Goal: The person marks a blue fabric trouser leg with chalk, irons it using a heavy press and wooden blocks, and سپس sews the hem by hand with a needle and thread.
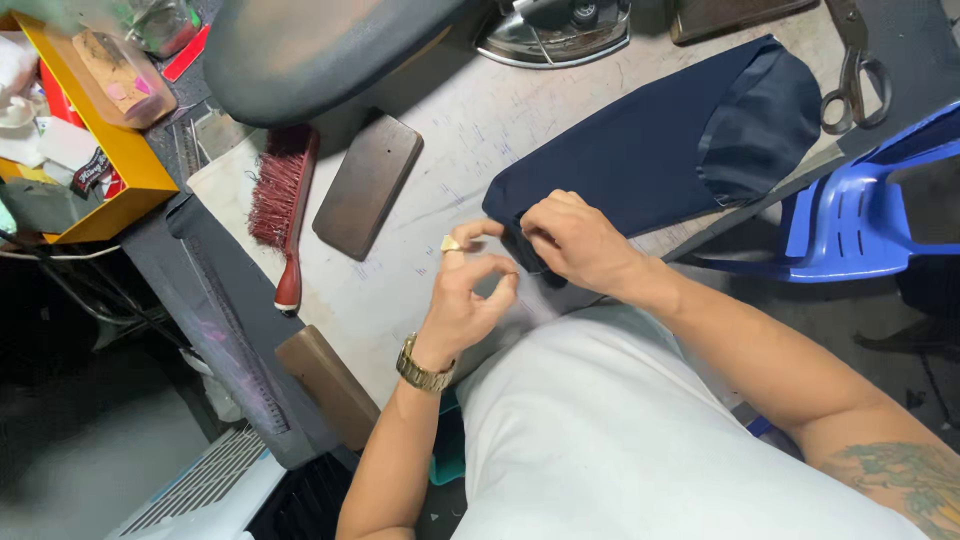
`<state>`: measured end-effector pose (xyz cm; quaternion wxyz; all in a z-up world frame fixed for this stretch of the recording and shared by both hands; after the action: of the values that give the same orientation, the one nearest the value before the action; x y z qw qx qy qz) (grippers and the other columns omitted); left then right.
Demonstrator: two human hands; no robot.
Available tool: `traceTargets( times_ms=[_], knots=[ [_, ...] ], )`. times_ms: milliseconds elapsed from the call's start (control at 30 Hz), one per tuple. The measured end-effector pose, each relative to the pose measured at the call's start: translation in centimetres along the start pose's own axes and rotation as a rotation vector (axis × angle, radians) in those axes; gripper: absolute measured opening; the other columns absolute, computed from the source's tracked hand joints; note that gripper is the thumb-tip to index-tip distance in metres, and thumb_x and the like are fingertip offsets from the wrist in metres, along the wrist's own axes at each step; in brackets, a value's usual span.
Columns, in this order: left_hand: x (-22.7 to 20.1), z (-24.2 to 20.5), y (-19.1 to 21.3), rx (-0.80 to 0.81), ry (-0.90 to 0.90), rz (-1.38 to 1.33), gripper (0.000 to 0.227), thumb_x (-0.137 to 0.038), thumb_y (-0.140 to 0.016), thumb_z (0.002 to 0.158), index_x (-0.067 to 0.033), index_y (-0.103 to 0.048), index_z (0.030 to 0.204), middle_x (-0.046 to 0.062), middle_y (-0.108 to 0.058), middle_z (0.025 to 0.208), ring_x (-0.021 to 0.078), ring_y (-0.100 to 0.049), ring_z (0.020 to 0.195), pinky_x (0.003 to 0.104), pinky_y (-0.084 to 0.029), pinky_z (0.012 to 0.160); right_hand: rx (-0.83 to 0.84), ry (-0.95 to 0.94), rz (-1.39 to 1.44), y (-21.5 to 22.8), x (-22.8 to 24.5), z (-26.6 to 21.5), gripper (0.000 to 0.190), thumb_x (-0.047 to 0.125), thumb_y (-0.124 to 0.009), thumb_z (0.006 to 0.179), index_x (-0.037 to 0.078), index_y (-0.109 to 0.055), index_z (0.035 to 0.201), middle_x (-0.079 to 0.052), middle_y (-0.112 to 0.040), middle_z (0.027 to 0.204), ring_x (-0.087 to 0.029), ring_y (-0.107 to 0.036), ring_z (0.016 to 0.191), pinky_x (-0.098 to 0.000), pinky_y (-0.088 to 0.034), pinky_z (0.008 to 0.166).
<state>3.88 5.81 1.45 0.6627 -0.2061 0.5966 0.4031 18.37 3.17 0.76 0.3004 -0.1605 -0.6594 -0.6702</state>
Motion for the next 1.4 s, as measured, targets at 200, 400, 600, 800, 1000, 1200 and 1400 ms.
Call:
traceTargets(
  times_ms=[200, 400, 600, 800, 1000, 1200, 1400],
  knots=[
    [-1.3, -0.4, 1.4, -0.171, -0.112, 0.457, 0.007, -0.011, -0.074, 0.091, -0.0166, -0.076, 0.094, 0.003, -0.064, 0.101, 0.0203, -0.066, 0.092, 0.034, -0.048, 0.084, -0.006, -0.078, 0.227, 0.0, 0.1, 0.3, 0.01, 0.001, -0.07, 0.089, 0.009, -0.066, 0.094, -0.003, -0.066, 0.08, -0.021, -0.065, 0.085, -0.0348, -0.048, 0.082],
    [0.9, -1.3, 3.7, -0.298, 0.063, 0.269, 0.01, 0.001, -0.068, 0.09, -0.0084, -0.072, 0.089, 0.007, -0.07, 0.087, 0.0223, -0.068, 0.077, 0.034, -0.053, 0.071, -0.049, -0.116, 0.324, -0.5, 0.1, 0.8, 0.011, -0.002, -0.07, 0.09, 0.008, -0.069, 0.094, -0.005, -0.069, 0.079, -0.022, -0.066, 0.081, -0.0354, -0.05, 0.081],
    [4.2, -5.2, 6.5, -0.554, 0.403, -0.285, 0.005, -0.001, -0.065, 0.095, -0.0027, -0.068, 0.091, 0.011, -0.075, 0.085, 0.0166, -0.072, 0.075, 0.028, -0.059, 0.07, -0.021, -0.171, 0.528, -0.5, 2.4, 1.2, 0.017, -0.003, -0.069, 0.091, 0.005, -0.073, 0.105, -0.011, -0.076, 0.092, -0.025, -0.072, 0.088, -0.037, -0.054, 0.082],
    [4.9, -9.0, 5.3, -0.42, 0.592, -0.104, 0.004, -0.005, -0.071, 0.092, -0.0036, -0.074, 0.09, 0.008, -0.069, 0.064, 0.0125, -0.064, 0.061, 0.027, -0.053, 0.058, 0.091, -0.119, 0.727, -3.0, 4.5, -0.8, 0.025, 0.008, -0.074, 0.093, 0.007, -0.073, 0.118, -0.008, -0.077, 0.097, -0.019, -0.075, 0.087, -0.032, -0.06, 0.078],
    [6.9, -11.0, -2.0, -0.162, 0.843, -0.366, 0.015, -0.009, -0.064, 0.096, -0.0053, -0.077, 0.09, 0.008, -0.074, 0.068, 0.011, -0.066, 0.058, 0.023, -0.054, 0.055, 0.414, 0.213, 0.229, -6.0, 4.9, -4.7, 0.025, 0.004, -0.069, 0.091, -0.003, -0.064, 0.115, -0.02, -0.071, 0.083, -0.038, -0.072, 0.078, -0.0484, -0.058, 0.07],
    [1.9, -5.3, 1.4, -0.474, 0.189, 0.545, 0.03, 0.0, -0.057, 0.103, 0.0065, -0.065, 0.131, 0.03, -0.068, 0.124, 0.0434, -0.067, 0.115, 0.048, -0.05, 0.101, 0.479, -0.225, 0.193, -2.6, -6.8, -12.8, 0.02, 0.022, -0.053, 0.107, 0.009, -0.069, 0.107, -0.008, -0.076, 0.088, -0.024, -0.076, 0.086, -0.0368, -0.061, 0.077],
    [10.8, -5.8, -1.4, -0.032, 0.396, 1.129, 0.071, -0.048, -0.043, 0.109, 0.0022, -0.039, 0.159, 0.03, -0.03, 0.167, 0.0459, -0.026, 0.153, 0.063, -0.01, 0.121, 0.996, -0.739, -0.413, 4.7, -24.0, -32.6, 0.084, 0.007, -0.068, 0.09, 0.032, -0.03, 0.161, -0.016, -0.055, 0.146, -0.04, -0.061, 0.13, -0.0612, -0.053, 0.1]
  ],
)
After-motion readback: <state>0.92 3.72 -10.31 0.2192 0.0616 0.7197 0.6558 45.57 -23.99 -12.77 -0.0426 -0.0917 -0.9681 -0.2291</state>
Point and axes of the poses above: each hand's wrist, its own z-axis towards the middle knuckle, its own y-axis out of the back of the hand, x = y × z, the point moved 8 cm from there along z, towards the middle knuckle
